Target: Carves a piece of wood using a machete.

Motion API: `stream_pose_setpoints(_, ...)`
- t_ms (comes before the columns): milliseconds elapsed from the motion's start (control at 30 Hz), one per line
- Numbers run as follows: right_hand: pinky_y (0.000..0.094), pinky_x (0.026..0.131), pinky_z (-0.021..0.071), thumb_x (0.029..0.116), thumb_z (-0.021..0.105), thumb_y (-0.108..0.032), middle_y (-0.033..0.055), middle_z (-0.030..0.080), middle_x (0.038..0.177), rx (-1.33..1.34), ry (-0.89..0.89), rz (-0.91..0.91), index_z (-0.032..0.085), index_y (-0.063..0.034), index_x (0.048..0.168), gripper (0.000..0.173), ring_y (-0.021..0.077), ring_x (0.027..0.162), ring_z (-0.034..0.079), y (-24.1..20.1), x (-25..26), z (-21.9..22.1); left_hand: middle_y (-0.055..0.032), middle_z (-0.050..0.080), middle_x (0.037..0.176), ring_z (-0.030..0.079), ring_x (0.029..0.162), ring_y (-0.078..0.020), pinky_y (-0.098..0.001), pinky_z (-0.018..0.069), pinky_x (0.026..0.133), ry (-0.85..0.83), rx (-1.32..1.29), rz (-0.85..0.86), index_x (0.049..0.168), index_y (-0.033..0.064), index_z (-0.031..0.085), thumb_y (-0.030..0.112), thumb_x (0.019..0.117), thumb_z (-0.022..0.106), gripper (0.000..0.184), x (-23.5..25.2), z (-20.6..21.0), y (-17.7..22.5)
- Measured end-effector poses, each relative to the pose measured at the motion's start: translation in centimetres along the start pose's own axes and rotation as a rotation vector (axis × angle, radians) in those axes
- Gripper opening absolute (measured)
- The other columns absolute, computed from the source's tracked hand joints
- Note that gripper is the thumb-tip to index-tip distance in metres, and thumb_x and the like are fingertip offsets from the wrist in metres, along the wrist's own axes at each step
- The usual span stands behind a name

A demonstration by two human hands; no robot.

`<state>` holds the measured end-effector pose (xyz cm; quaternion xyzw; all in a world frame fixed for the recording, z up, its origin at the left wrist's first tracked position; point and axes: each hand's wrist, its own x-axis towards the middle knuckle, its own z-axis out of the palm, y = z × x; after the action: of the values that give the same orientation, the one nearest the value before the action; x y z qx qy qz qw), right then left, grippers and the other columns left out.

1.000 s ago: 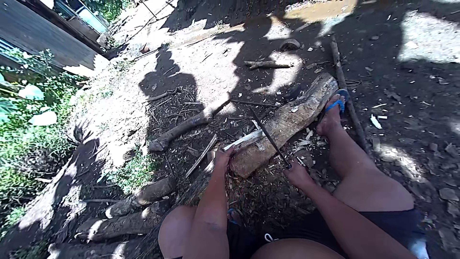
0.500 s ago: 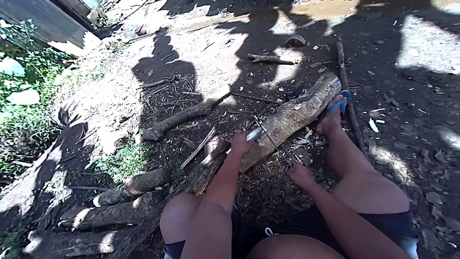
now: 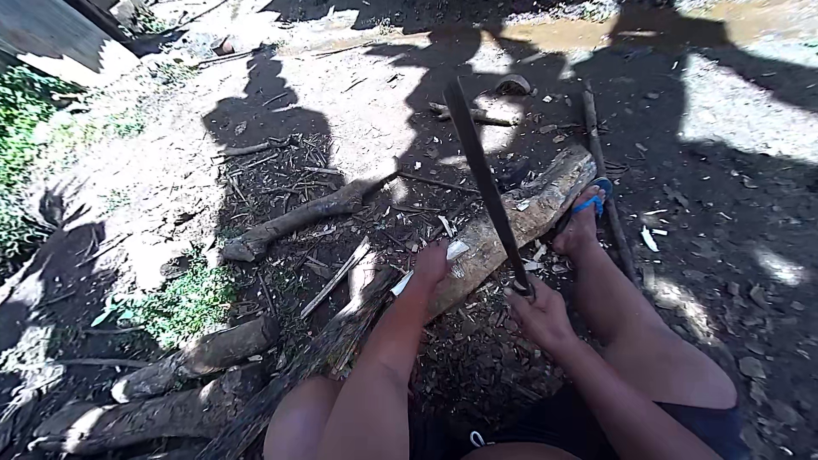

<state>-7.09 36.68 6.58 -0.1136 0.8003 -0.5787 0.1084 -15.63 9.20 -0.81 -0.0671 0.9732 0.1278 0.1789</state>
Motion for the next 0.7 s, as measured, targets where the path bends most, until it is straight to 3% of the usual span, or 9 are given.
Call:
stream_pose_setpoints(100, 0.0320, 0.050, 0.0566, 0.0994, 0.064, -0.031, -0.0020, 0.063, 0.071, 0.113, 0.170, -0.239, 0.063, -0.0070, 0.106, 0.025, 0.0096, 0.054, 0.061, -3.5, 1.9, -0.3, -0.0180, 0.060, 0.141, 0.059, 0.131, -0.0361, -0.0574, 0.0488, 0.108, 0.006, -0.010, 0.042, 0.146, 0.0106, 0.053, 0.043, 0.0970, 0.067, 0.060, 0.5, 0.4, -0.9)
stream_pose_setpoints(167, 0.0314, 0.049, 0.0561, 0.0994, 0.064, -0.030, -0.0029, 0.062, 0.070, 0.104, 0.198, -0.240, 0.062, -0.0085, 0.103, 0.022, 0.0090, 0.053, 0.060, -3.4, 2.9, -0.1, -0.0158, 0.060, 0.142, 0.059, 0.130, -0.0344, -0.0562, 0.0494, 0.108, 0.022, 0.007, 0.047, 0.145, 0.0115, 0.054, 0.044, 0.0971, 0.066, 0.060, 0.5, 0.4, -1.0)
stream_pose_setpoints(233, 0.0327, 0.052, 0.0553, 0.0992, 0.063, -0.035, -0.0018, 0.060, 0.069, -0.034, 0.092, -0.048, 0.062, -0.0085, 0.107, 0.027, 0.0099, 0.053, 0.059, -0.6, 3.1, 0.7, -0.0155, 0.060, 0.142, 0.060, 0.129, -0.0348, -0.0568, 0.0500, 0.106, 0.020, 0.026, 0.042, 0.144, 0.0118, 0.055, 0.045, 0.0972, 0.065, 0.058, 0.4, 0.3, -0.9)
stream_pose_setpoints(300, 0.0458, 0.062, 0.0552, 0.0995, 0.063, -0.037, 0.0080, 0.063, 0.077, -0.213, -0.144, 0.264, 0.064, -0.0052, 0.116, 0.035, 0.0217, 0.063, 0.061, 4.2, 2.8, 1.9, -0.0155, 0.060, 0.142, 0.060, 0.129, -0.0358, -0.0572, 0.0499, 0.106, 0.013, 0.034, 0.045, 0.145, 0.0123, 0.054, 0.045, 0.0970, 0.066, 0.060, 0.2, 0.4, -0.9)
stream_pose_setpoints(333, 0.0528, 0.066, 0.0557, 0.0977, 0.063, -0.036, 0.0124, 0.065, 0.081, -0.287, -0.243, 0.400, 0.065, -0.0047, 0.114, 0.035, 0.0277, 0.069, 0.064, 6.6, 2.7, 2.6, -0.0158, 0.060, 0.142, 0.060, 0.129, -0.0362, -0.0573, 0.0498, 0.106, 0.013, 0.038, 0.053, 0.146, 0.0123, 0.054, 0.046, 0.0968, 0.066, 0.061, 0.1, 0.4, -0.8)
stream_pose_setpoints(400, 0.0579, 0.072, 0.0560, 0.0961, 0.063, -0.032, 0.0164, 0.067, 0.086, -0.358, -0.314, 0.529, 0.064, -0.0036, 0.112, 0.033, 0.0328, 0.077, 0.068, 8.5, 2.4, 3.4, -0.0160, 0.060, 0.141, 0.059, 0.129, -0.0361, -0.0564, 0.0492, 0.107, 0.019, 0.055, 0.061, 0.144, 0.0123, 0.055, 0.048, 0.0961, 0.066, 0.060, 0.2, 0.5, -0.7)
stream_pose_setpoints(533, 0.0505, 0.059, 0.0539, 0.0957, 0.064, -0.029, 0.0121, 0.063, 0.076, -0.256, -0.308, 0.583, 0.063, -0.0043, 0.106, 0.026, 0.0270, 0.062, 0.062, 8.7, 1.8, 3.9, -0.0173, 0.059, 0.141, 0.058, 0.129, -0.0373, -0.0575, 0.0498, 0.105, -0.003, 0.101, 0.038, 0.143, 0.0100, 0.054, 0.049, 0.0967, 0.065, 0.062, 0.2, 0.8, -0.6)
stream_pose_setpoints(700, 0.0439, 0.047, 0.0532, 0.0953, 0.066, -0.032, 0.0089, 0.060, 0.066, -0.043, -0.243, 0.526, 0.063, -0.0063, 0.110, 0.030, 0.0229, 0.048, 0.057, 6.4, 1.7, 3.1, -0.0215, 0.061, 0.138, 0.058, 0.129, -0.0421, -0.0627, 0.0496, 0.101, -0.030, 0.124, 0.003, 0.141, 0.0050, 0.054, 0.050, 0.0981, 0.063, 0.063, 0.5, 0.4, 0.2)
